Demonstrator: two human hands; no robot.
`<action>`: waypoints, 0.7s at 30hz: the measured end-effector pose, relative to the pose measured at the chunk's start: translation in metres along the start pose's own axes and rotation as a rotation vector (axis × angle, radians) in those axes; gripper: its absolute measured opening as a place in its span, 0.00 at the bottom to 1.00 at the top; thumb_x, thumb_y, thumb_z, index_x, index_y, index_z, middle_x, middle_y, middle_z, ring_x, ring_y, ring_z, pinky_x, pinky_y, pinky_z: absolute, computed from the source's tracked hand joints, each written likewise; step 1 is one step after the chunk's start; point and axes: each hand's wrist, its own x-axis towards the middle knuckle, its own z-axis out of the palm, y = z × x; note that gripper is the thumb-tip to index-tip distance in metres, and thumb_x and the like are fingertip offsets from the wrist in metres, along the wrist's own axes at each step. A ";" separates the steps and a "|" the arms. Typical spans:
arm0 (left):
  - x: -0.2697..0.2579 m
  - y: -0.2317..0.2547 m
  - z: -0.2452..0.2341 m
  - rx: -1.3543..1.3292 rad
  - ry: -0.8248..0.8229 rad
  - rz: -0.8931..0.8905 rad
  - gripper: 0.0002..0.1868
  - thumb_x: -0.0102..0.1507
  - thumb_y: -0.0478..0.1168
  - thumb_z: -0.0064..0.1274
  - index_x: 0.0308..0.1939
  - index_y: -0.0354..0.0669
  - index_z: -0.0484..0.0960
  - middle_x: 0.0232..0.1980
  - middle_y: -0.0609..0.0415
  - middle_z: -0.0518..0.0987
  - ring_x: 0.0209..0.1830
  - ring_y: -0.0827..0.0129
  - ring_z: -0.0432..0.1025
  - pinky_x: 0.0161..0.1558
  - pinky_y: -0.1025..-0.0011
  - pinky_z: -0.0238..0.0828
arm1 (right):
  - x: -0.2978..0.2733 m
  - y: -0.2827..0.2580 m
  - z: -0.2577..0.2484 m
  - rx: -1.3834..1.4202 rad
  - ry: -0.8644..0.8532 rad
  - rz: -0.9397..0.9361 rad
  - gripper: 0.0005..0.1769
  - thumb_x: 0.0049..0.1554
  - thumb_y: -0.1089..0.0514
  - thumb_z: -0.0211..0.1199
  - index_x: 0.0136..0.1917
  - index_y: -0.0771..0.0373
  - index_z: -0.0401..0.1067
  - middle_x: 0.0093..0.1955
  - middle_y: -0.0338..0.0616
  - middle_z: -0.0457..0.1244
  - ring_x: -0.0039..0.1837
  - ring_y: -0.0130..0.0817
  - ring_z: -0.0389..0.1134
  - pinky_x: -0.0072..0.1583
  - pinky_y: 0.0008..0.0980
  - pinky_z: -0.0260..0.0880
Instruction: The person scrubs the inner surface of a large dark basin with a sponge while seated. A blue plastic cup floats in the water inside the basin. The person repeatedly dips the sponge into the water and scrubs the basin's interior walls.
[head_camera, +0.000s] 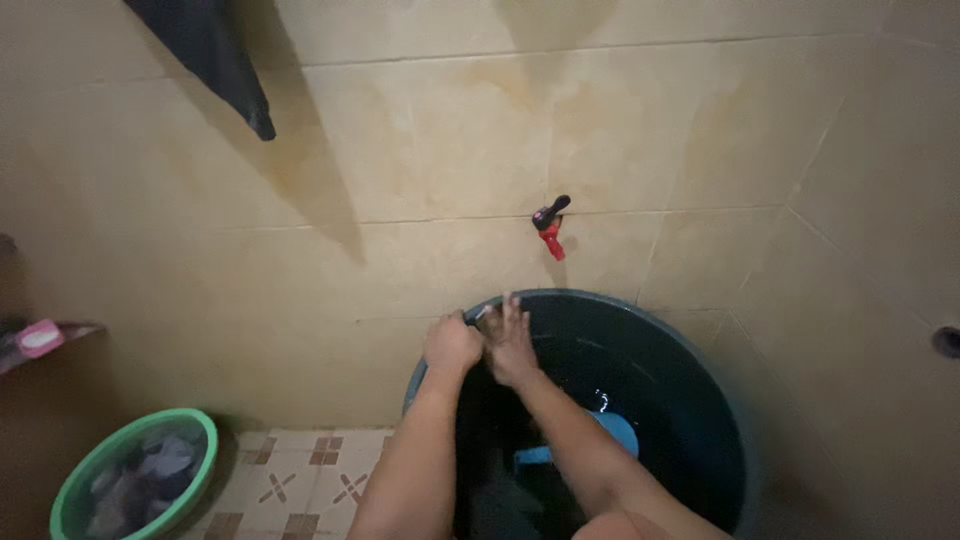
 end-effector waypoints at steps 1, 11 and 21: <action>-0.001 0.000 0.002 -0.031 0.031 -0.010 0.29 0.64 0.45 0.45 0.69 0.42 0.73 0.68 0.41 0.73 0.68 0.47 0.67 0.69 0.53 0.62 | -0.004 0.001 -0.003 0.130 -0.021 0.057 0.36 0.69 0.50 0.53 0.82 0.68 0.47 0.82 0.70 0.39 0.81 0.68 0.39 0.74 0.69 0.36; 0.000 0.023 0.018 0.012 0.080 -0.015 0.35 0.62 0.48 0.47 0.72 0.41 0.64 0.72 0.41 0.65 0.73 0.40 0.57 0.71 0.44 0.50 | 0.016 -0.004 -0.027 -0.119 -0.041 0.303 0.33 0.60 0.46 0.56 0.74 0.62 0.56 0.71 0.64 0.54 0.72 0.60 0.57 0.71 0.62 0.57; 0.013 0.032 0.024 0.088 0.031 0.043 0.42 0.62 0.49 0.48 0.77 0.37 0.54 0.77 0.38 0.58 0.78 0.40 0.49 0.75 0.42 0.39 | -0.010 0.069 -0.024 -0.436 0.103 0.669 0.35 0.65 0.45 0.49 0.79 0.63 0.49 0.80 0.69 0.44 0.81 0.68 0.39 0.75 0.67 0.37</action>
